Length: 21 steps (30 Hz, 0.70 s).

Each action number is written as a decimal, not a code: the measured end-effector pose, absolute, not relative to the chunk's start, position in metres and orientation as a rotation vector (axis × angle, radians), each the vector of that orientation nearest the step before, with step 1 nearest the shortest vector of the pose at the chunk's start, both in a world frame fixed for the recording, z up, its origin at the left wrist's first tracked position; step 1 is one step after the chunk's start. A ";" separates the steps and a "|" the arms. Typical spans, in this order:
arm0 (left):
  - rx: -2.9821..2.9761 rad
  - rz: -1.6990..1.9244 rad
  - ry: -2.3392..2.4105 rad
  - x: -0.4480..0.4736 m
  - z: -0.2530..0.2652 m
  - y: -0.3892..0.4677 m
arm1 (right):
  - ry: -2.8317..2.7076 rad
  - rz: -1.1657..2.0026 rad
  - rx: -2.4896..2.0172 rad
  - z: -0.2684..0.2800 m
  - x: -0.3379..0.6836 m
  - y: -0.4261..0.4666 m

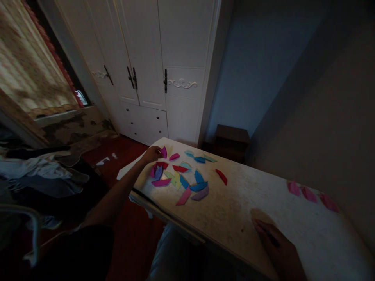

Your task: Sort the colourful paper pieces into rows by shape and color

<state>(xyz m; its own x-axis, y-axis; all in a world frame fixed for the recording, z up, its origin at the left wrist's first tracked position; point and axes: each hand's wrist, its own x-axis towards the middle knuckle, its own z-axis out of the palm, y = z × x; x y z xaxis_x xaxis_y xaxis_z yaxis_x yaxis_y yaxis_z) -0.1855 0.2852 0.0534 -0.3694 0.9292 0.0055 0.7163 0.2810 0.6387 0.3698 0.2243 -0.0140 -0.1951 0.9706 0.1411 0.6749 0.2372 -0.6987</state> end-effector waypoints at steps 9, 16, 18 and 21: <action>1.290 1.191 1.713 -0.112 0.104 0.271 | -1.901 0.730 -1.443 -0.008 0.362 0.222; 1.412 1.031 1.279 0.024 0.131 0.299 | -1.882 0.766 -1.342 -0.003 0.356 0.220; 1.442 0.996 1.167 0.063 0.129 0.317 | -1.880 0.774 -1.312 -0.002 0.356 0.220; 1.421 0.961 1.051 0.118 0.117 0.349 | -1.879 0.786 -1.279 -0.004 0.356 0.220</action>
<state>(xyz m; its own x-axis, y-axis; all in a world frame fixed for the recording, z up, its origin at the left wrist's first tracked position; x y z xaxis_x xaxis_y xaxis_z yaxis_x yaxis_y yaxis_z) 0.1175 0.3488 0.1172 0.2850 0.9585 0.0092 0.0941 -0.0375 0.9949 0.3564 0.2205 -0.0036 -0.2487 0.9428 0.2221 0.5038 0.3218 -0.8017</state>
